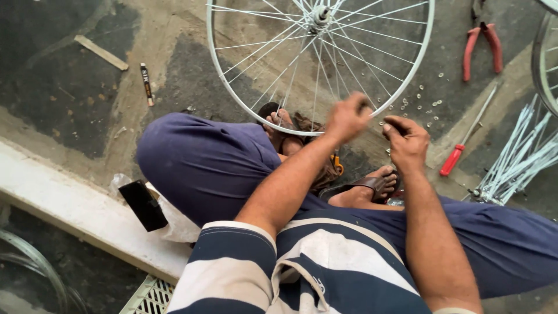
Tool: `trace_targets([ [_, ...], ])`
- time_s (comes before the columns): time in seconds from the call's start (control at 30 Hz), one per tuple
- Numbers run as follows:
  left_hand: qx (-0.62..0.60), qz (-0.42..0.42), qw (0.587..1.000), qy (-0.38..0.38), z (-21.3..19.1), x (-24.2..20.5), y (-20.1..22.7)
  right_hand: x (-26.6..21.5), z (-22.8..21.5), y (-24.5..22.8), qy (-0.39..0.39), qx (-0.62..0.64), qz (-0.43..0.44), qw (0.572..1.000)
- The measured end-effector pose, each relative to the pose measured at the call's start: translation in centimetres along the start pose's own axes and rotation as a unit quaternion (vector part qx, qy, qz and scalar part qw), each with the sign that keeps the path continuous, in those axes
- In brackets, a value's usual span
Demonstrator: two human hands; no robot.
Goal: The person is assembling a bicycle wheel by inserting spokes into the rim and hub. They are sitting on the floor and using their hands to manipulate the spokes and secure them in place.
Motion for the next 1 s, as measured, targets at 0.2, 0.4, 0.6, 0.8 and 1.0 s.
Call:
trace_targets([
  [0.2, 0.238, -0.103, 0.958, 0.122, -1.1, 0.4, -5.0, 1.4, -0.8, 3.0, -0.005, 0.098, 0.059, 0.993],
  [0.4, 0.315, -0.075, 0.938, 0.125, -1.6, 0.4, -4.5, 2.0, -1.7, 3.9, 0.01, 0.153, 0.071, 0.986],
  [0.6, 0.296, -0.133, 0.945, -0.031, -1.5, -0.2, -5.3, 1.6, -1.8, 1.5, 0.026, 0.143, 0.06, 0.988],
  [0.8, 0.187, -0.091, 0.966, -0.152, 0.3, 1.1, -7.3, 1.5, -1.5, 1.3, 0.013, 0.171, 0.074, 0.982],
  [1.0, 0.106, -0.047, 0.989, -0.096, 2.6, 1.7, -6.4, 0.7, -1.5, 3.9, -0.018, 0.084, 0.045, 0.995],
])
Point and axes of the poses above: each hand's wrist, its own x-axis towards the middle knuckle, its own z-axis out of the palm, y = z × x, the point moved 5 cm from there along x, towards the middle knuckle, and after that the axes turned 9 degrees about x, right-handed, at the moved point
